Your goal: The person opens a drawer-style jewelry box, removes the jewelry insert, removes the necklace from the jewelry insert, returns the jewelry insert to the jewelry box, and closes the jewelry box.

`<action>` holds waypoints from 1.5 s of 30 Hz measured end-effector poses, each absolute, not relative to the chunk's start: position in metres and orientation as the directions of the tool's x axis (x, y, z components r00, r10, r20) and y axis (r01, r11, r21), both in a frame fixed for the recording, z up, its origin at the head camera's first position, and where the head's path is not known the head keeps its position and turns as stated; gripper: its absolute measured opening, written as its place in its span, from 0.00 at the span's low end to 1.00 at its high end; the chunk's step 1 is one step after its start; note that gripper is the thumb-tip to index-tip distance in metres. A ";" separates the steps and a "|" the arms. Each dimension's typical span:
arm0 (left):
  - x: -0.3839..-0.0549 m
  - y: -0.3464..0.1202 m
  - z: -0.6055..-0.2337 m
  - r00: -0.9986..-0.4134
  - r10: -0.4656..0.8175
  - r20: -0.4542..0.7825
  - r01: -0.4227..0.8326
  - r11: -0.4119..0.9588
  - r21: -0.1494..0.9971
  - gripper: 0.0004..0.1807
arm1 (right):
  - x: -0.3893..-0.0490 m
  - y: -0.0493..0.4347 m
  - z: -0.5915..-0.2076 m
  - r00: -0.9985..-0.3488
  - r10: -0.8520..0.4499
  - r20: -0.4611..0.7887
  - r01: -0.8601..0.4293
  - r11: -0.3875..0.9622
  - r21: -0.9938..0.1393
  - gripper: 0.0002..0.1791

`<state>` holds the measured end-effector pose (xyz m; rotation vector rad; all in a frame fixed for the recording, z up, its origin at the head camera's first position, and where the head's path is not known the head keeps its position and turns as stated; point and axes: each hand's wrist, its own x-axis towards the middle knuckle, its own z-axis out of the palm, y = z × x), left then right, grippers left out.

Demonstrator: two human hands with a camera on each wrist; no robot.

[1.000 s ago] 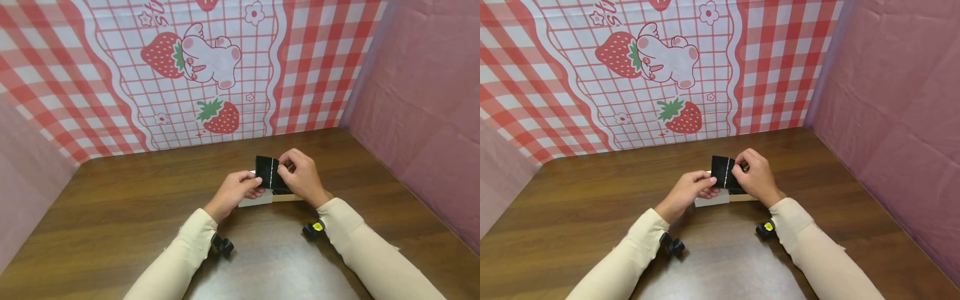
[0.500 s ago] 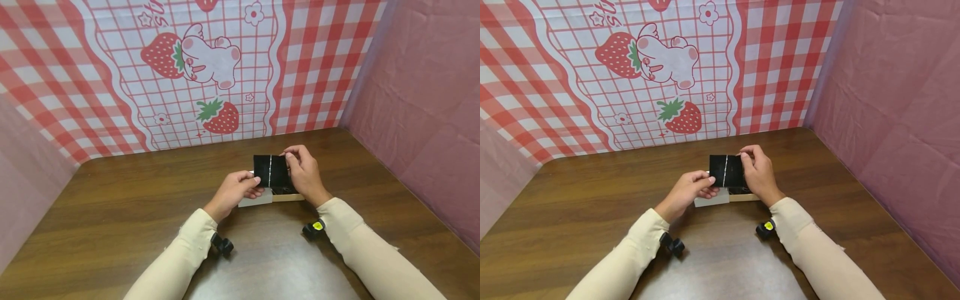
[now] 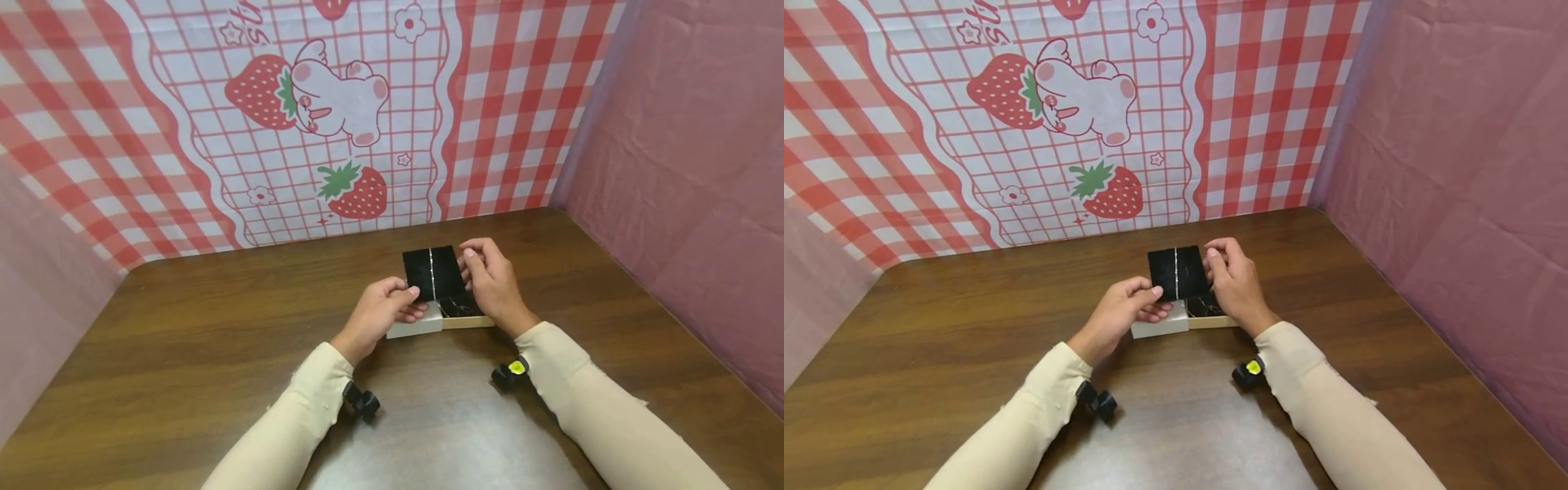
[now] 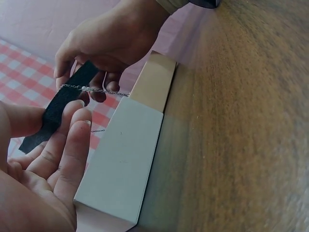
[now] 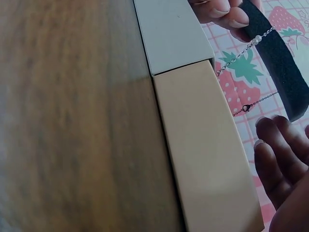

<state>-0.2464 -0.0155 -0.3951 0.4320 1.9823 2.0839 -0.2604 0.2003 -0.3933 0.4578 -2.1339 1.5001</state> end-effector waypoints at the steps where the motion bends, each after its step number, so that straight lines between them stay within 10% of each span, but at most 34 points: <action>1: -0.246 -0.016 -0.395 -0.930 0.364 0.052 0.033 -0.058 0.998 0.08 | -0.264 0.202 -0.397 -0.828 0.003 0.561 -0.526 0.342 -0.779 0.13; 45: -0.247 -0.013 -0.402 -0.949 0.293 0.113 0.088 -0.099 0.991 0.08 | -0.258 0.197 -0.393 -0.928 -0.225 0.297 -0.351 0.259 -0.900 0.31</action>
